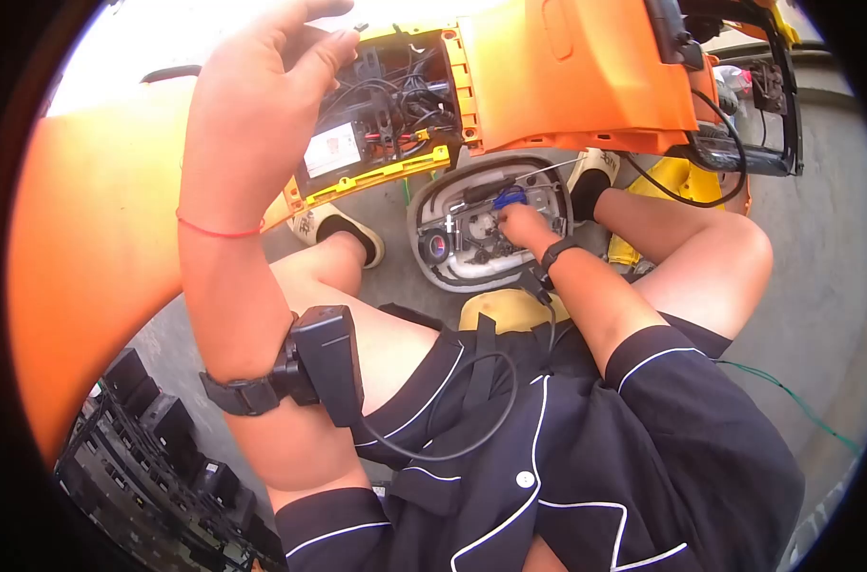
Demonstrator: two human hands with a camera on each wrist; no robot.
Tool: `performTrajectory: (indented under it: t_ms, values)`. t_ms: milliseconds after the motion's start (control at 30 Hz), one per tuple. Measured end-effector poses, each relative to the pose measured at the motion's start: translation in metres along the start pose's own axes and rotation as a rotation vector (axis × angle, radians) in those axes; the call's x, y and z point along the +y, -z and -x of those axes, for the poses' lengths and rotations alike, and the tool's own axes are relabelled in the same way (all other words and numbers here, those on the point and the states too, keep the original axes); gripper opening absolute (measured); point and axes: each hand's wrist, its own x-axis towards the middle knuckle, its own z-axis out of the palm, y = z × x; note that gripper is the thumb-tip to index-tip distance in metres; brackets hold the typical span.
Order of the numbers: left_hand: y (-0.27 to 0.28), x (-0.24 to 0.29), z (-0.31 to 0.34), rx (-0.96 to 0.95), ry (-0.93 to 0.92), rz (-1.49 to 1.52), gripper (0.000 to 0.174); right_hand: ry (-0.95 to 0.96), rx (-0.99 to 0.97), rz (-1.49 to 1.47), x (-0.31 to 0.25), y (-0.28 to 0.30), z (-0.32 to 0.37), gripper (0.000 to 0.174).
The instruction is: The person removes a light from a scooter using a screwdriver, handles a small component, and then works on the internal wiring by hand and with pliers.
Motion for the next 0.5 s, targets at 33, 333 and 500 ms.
performTrajectory:
  t_ms: [33, 333, 500]
  values:
    - [0.001, 0.000, 0.001, 0.020, 0.009, 0.009, 0.031, -0.001, -0.009, 0.005, -0.002, 0.000, 0.007, 0.024]
    - [0.009, -0.013, 0.007, -0.019, 0.016, 0.027, 0.030, 0.638, 0.221, 0.492, -0.002, -0.007, -0.008, 0.013]
    - [-0.007, 0.027, 0.018, 0.112, 0.024, -0.067, 0.030, 0.681, 0.165, 0.646, -0.009, -0.009, -0.011, 0.013]
